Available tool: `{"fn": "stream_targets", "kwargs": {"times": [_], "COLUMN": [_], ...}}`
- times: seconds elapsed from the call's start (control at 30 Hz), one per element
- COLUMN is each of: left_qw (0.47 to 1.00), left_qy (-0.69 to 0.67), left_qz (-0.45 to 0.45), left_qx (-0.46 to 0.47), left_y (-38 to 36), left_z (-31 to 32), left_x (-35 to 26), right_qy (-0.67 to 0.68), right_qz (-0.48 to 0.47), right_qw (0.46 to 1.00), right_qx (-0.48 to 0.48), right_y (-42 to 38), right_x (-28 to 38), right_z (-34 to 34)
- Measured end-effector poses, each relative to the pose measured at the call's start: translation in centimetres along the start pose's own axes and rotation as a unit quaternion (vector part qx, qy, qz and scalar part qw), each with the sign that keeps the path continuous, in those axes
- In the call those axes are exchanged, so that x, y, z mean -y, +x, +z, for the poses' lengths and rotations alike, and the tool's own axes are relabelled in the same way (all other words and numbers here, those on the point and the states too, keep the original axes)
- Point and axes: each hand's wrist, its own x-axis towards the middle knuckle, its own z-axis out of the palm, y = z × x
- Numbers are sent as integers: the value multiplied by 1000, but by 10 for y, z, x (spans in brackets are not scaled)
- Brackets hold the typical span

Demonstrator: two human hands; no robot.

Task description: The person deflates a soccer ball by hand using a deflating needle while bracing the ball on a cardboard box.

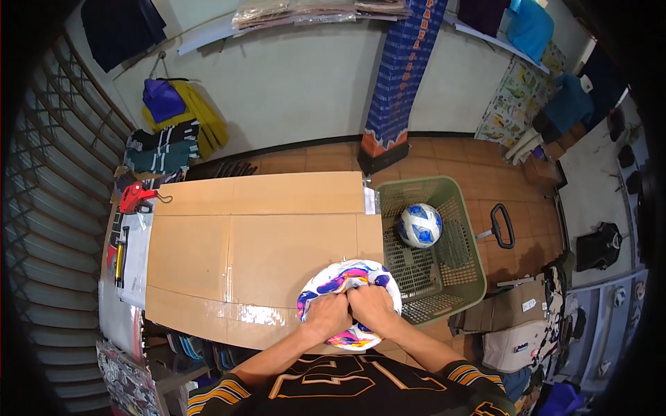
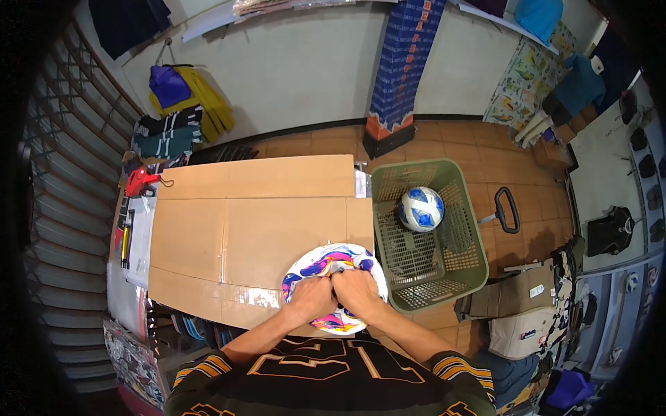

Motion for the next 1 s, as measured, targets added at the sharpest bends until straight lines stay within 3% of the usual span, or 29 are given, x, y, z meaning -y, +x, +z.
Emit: {"fn": "stream_targets", "kwargs": {"times": [0.5,1.0], "left_qw": [1000,998], "left_qy": [-7,5], "left_qz": [-14,-57], "left_qx": [25,34], "left_y": [4,2], "left_z": [11,42], "left_x": [3,18], "right_qy": [18,-11], "right_qz": [26,16], "right_qw": [999,1000], "right_qx": [40,-19], "right_y": [1,-6], "right_x": [4,6], "right_z": [7,34]}}
